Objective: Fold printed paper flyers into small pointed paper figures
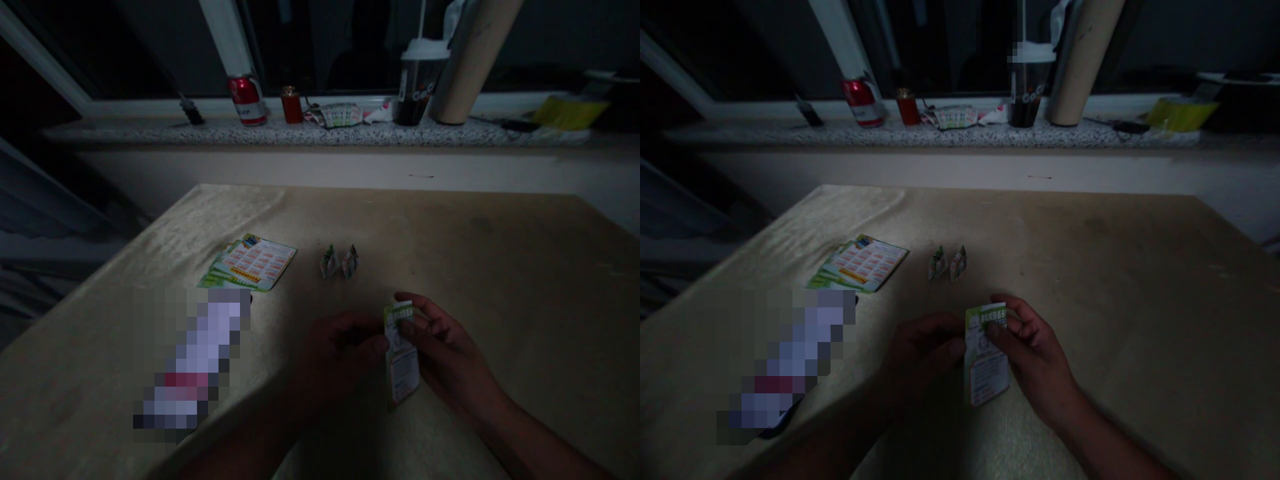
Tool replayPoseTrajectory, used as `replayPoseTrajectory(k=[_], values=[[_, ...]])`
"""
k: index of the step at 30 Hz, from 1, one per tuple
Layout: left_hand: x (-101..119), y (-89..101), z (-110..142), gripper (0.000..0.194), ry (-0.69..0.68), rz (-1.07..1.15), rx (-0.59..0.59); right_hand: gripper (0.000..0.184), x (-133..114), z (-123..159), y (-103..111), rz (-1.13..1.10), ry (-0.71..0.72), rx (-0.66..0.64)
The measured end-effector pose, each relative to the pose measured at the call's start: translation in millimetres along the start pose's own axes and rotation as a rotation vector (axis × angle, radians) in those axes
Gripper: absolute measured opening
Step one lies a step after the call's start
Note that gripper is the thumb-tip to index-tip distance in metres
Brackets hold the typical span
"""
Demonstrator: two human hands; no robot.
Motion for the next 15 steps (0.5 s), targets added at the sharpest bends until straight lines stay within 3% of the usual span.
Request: replayPoseTrajectory(k=[5,9,15], values=[[1.3,-3.9,2.3,0.019,-0.034,-0.045,-0.015,0.037,2.9,3.2,-2.9,-0.044,-0.042,0.046],[12.2,-19.1,9.3,0.018,-0.149,-0.053,-0.181,0.041,8.8,7.0,0.2,-0.122,-0.118,0.079],[19.7,-28.1,18.5,0.022,-0.211,-0.042,-0.306,0.044,16.8,7.6,-9.7,-0.426,-0.212,-0.104]])
Point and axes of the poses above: each hand's wrist, its own z-axis away from the middle knuckle, its own y-axis out of the back of the hand, x = y × z, the point moved 9 cm from there along -z, towards the middle knuckle, and after that the axes turned 4 degrees about y, right-handed, at the moved point
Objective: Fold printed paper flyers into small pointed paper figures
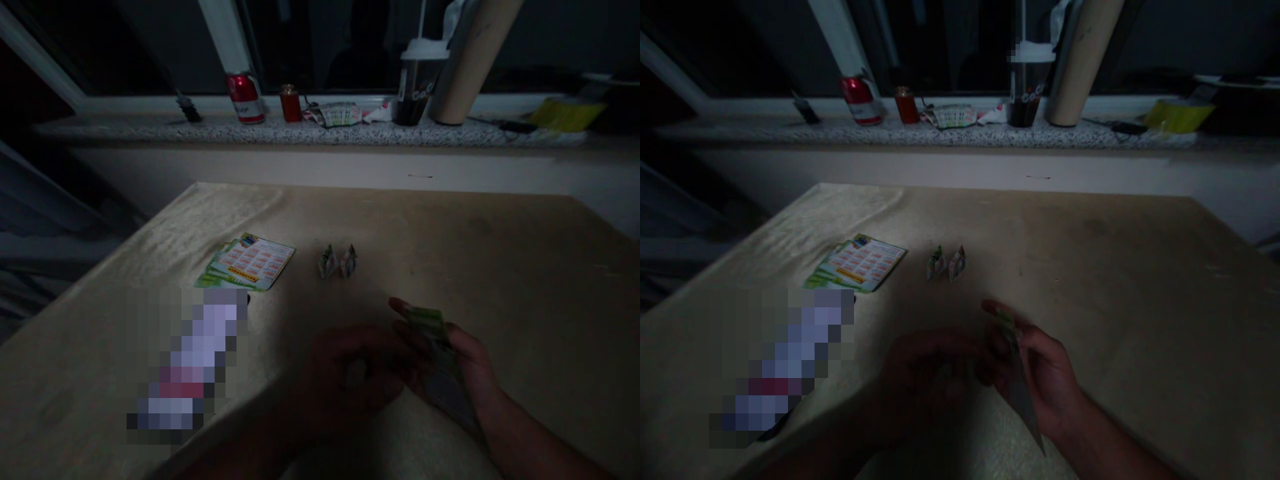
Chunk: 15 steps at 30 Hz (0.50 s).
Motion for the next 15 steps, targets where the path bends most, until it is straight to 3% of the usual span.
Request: replayPoseTrajectory(k=[4,9,12,15], values=[[-0.7,-0.5,-0.9,0.022,-0.014,0.012,-0.024,0.044,-1.1,1.0,-2.2,-0.047,0.006,-0.065],[-2.6,1.4,-1.2,0.02,0.002,0.006,-0.002,0.044,-0.2,2.0,-2.3,-0.019,-0.017,-0.043],[-6.3,5.3,-0.9,0.018,0.058,-0.016,0.053,0.044,-2.3,1.9,-1.1,0.042,0.006,0.018],[-14.4,16.3,-0.5,0.02,0.152,-0.061,0.18,0.037,-13.1,3.7,5.9,0.198,0.11,0.169]])
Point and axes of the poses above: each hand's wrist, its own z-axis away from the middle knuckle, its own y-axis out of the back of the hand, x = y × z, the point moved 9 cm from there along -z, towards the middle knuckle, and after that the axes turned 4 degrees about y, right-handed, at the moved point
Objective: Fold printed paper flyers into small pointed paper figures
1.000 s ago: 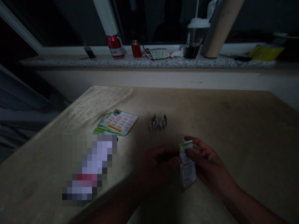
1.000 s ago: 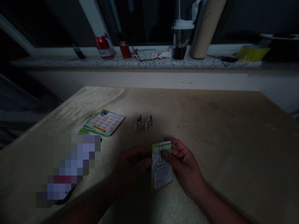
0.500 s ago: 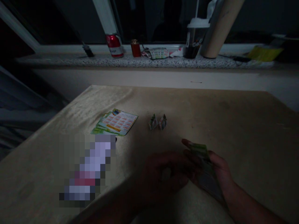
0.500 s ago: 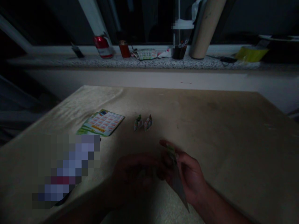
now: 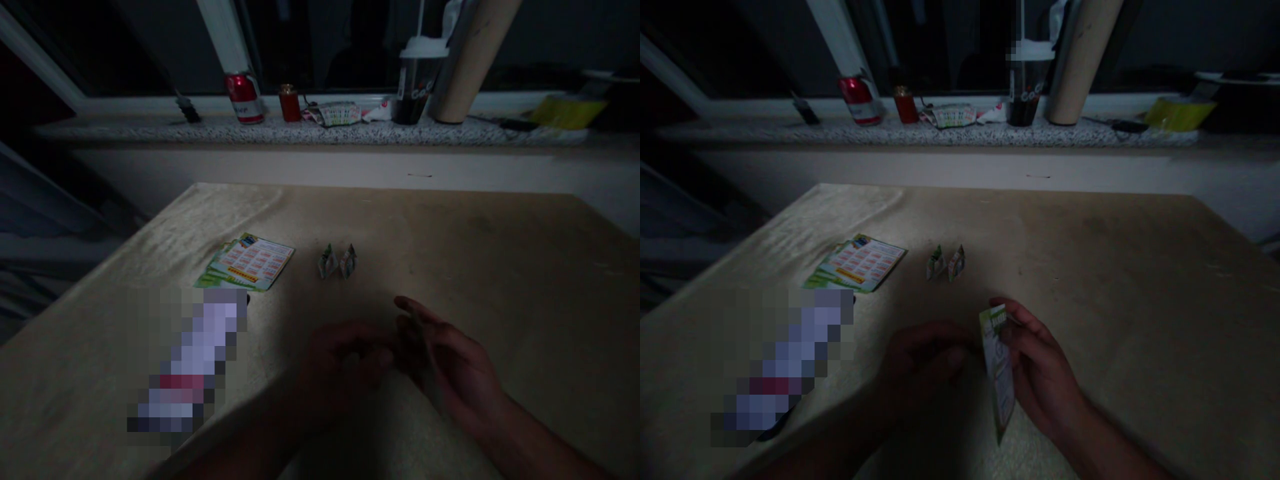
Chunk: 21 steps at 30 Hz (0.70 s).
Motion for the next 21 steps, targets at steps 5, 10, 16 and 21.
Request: replayPoseTrajectory(k=[5,10,16,21], values=[[-15.8,21.0,-4.0,0.023,0.172,-0.055,0.236,0.038,-19.8,2.5,9.6,0.357,0.201,0.135],[-24.2,30.6,-6.2,0.018,0.251,-0.102,0.326,0.035,-25.0,3.1,13.0,0.647,0.325,0.159],[-20.0,43.8,-7.9,0.022,0.247,-0.325,0.429,0.051,-31.7,3.1,10.8,1.081,0.387,0.175],[-17.8,47.0,-9.6,0.017,0.243,-0.535,0.423,0.05,-40.4,1.1,8.1,1.493,0.465,0.156]])
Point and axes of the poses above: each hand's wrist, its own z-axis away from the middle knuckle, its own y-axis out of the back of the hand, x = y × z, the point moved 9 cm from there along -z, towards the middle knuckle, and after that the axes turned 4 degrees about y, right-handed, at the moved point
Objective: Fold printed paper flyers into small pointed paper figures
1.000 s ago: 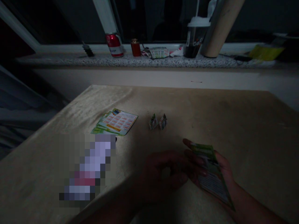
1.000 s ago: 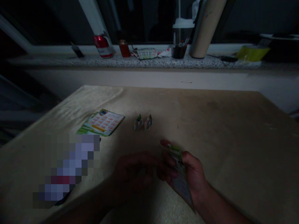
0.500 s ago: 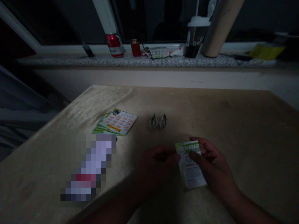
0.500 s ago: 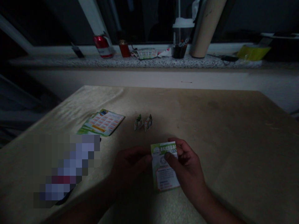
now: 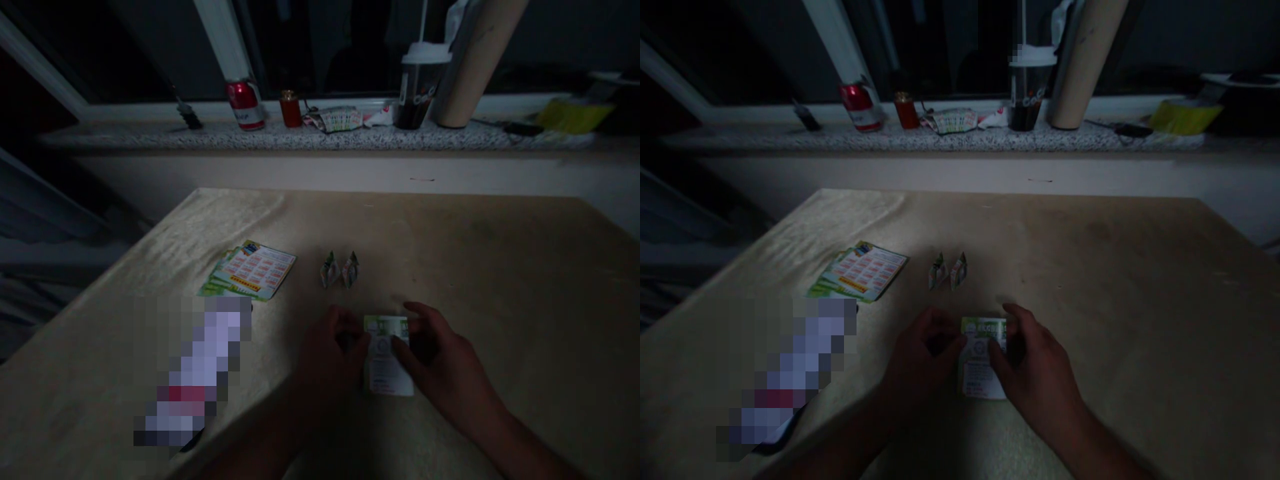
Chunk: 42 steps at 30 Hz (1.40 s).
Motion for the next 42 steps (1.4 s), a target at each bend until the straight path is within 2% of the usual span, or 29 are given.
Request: replayPoseTrajectory(k=[4,8,10,13,15,17,19,21,28,33,42], values=[[2.6,-2.6,-1.8,0.011,-0.091,-0.227,-0.009,0.043,-12.0,-1.1,2.4,0.222,0.18,0.018],[5.9,-7.2,-1.7,0.01,-0.22,-0.496,0.004,0.028,-19.8,-0.6,-2.8,0.311,0.272,-0.019],[12.5,-6.0,3.6,0.016,-0.351,-0.575,0.074,0.022,-20.7,-0.8,-3.9,0.336,0.284,-0.02],[23.8,-11.6,21.6,0.009,-0.613,-0.639,0.125,0.016,-20.1,-1.0,-6.6,0.364,0.293,-0.034],[28.7,-22.0,36.3,0.012,-0.782,-0.652,0.079,0.011,-19.8,-0.8,-8.4,0.355,0.303,-0.047],[28.6,-33.9,44.9,0.02,-0.863,-0.692,0.0,0.008,-19.9,-0.6,-8.2,0.338,0.309,-0.039],[25.6,-43.1,46.1,0.023,-0.86,-0.752,-0.065,0.007,-20.5,-0.6,-8.5,0.324,0.319,-0.038],[25.4,-46.0,45.6,0.023,-0.854,-0.768,-0.078,0.007,-21.4,-0.7,-8.9,0.318,0.327,-0.039],[28.7,-43.5,45.5,0.02,-0.891,-0.744,0.001,0.007,-22.2,-3.5,-4.5,0.241,0.306,-0.03],[40.1,-35.7,46.8,0.022,-0.921,-0.664,0.051,0.005,-18.5,-8.0,1.5,0.142,0.25,-0.029],[40.8,-50.9,45.3,0.018,-0.933,-0.692,-0.115,0.008,-11.4,-15.0,4.3,0.013,0.149,-0.033]])
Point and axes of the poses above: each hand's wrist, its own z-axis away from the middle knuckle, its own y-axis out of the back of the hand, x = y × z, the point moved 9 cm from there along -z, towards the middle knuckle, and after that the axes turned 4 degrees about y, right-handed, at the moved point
